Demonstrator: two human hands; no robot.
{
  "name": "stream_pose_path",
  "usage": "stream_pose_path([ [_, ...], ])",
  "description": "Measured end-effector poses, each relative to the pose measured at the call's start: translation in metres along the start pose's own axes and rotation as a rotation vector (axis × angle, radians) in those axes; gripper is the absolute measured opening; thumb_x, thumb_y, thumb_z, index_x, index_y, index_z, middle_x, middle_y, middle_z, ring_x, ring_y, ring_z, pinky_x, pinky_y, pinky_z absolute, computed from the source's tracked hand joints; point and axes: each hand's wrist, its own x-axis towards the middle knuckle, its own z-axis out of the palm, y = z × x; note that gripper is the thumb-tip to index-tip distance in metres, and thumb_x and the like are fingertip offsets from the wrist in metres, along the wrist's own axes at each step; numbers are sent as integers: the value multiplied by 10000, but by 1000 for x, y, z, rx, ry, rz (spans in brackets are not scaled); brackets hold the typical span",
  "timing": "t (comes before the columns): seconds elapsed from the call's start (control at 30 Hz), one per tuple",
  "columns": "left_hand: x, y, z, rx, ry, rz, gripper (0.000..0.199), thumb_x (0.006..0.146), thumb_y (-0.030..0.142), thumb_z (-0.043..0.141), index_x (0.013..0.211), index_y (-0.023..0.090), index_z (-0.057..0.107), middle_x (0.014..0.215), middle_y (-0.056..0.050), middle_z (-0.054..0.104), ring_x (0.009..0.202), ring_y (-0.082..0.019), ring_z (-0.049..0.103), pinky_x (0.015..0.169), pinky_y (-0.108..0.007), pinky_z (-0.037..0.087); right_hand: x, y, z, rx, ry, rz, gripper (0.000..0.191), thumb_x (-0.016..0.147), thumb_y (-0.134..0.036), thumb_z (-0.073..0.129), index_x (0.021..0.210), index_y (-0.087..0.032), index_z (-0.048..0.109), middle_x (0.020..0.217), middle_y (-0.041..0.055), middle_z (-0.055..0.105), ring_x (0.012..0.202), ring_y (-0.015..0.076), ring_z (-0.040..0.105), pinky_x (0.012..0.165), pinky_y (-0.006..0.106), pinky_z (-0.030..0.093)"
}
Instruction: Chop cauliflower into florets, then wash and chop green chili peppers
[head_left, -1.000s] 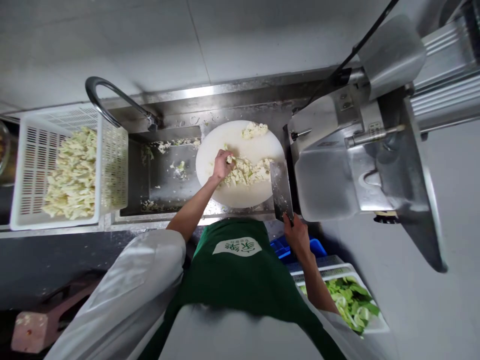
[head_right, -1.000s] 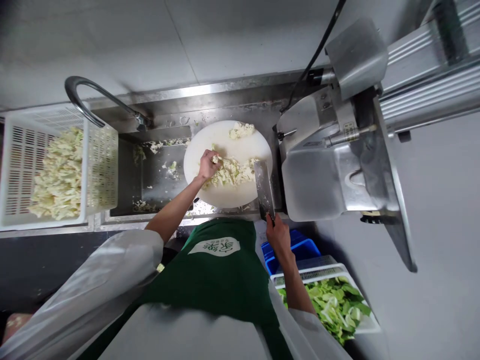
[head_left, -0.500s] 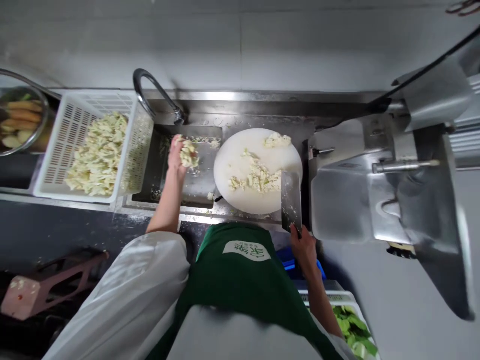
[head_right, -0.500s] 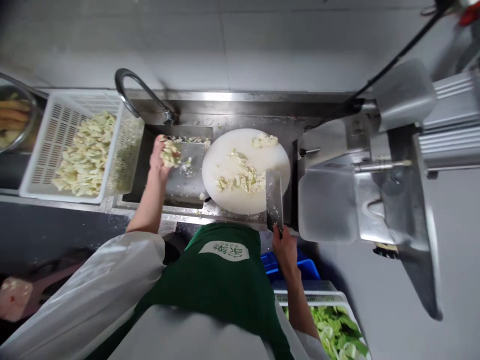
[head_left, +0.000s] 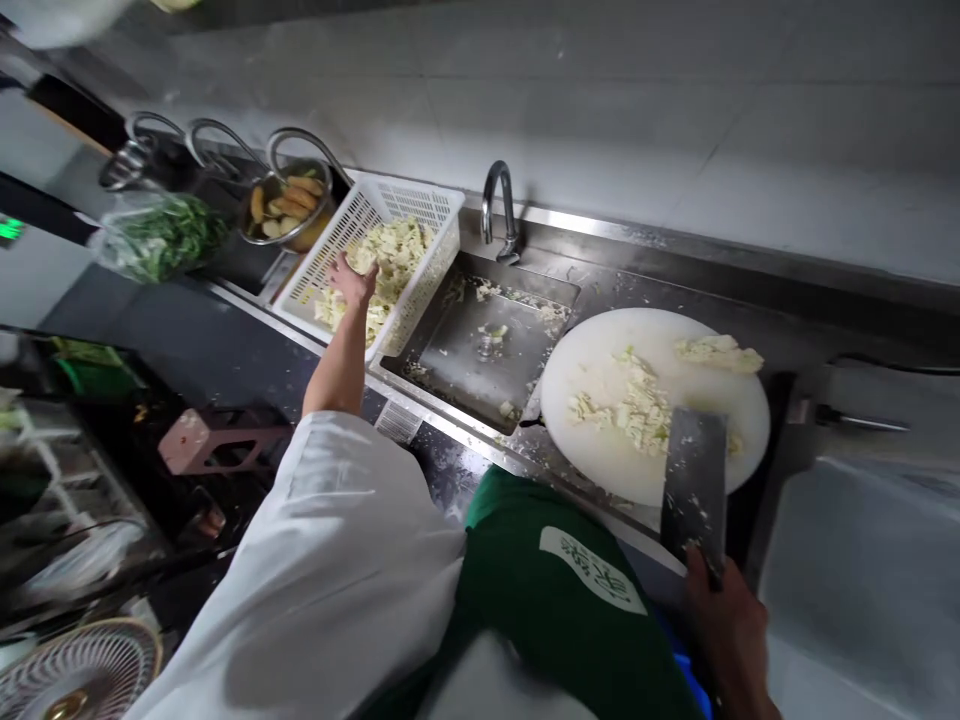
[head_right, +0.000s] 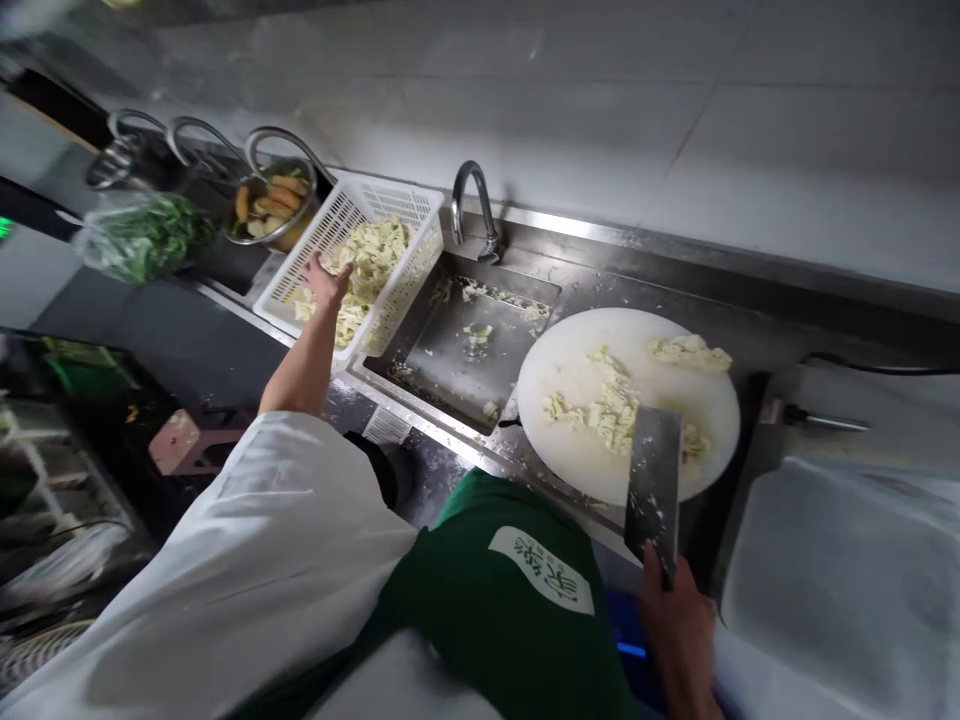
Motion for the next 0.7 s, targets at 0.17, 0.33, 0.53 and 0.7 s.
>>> stream_pose_path([
  [0.17, -132, 11, 93, -80, -507, 350, 750, 792, 632, 773, 1335, 154, 575, 1368, -159, 586, 1335, -359, 489, 1187, -565, 352, -10, -26, 1, 20, 38, -111, 527, 908, -592, 381, 1046, -180, 678, 920, 210, 736, 860, 345, 700, 739, 420, 468],
  [0.33, -309, 73, 202, 95, -1082, 672, 1158, 592, 692, 886, 1574, 274, 439, 1694, -216, 210, 1532, -556, 143, 1162, -756, 212, -10, -19, 1, 78, 117, -85, 469, 935, -564, 407, 956, -178, 673, 893, 177, 749, 851, 313, 696, 691, 343, 427],
  [0.53, -363, 128, 275, 137, -1171, 957, 887, 738, 681, 784, 1518, 354, 517, 1698, -129, 262, 1536, -551, 108, 1133, -804, 139, -18, 7, 1, 140, 116, -8, 470, 950, -559, 422, 1027, -175, 681, 884, 167, 746, 845, 310, 686, 676, 335, 397],
  [0.7, -362, 117, 288, 46, -1069, 843, 535, 816, 592, 742, 1182, 202, 711, 1429, -206, 547, 1261, -410, 533, 988, -563, 488, -13, 17, 6, 239, 108, -17, 468, 967, -545, 426, 1038, -166, 691, 918, 167, 747, 879, 299, 681, 682, 329, 408],
])
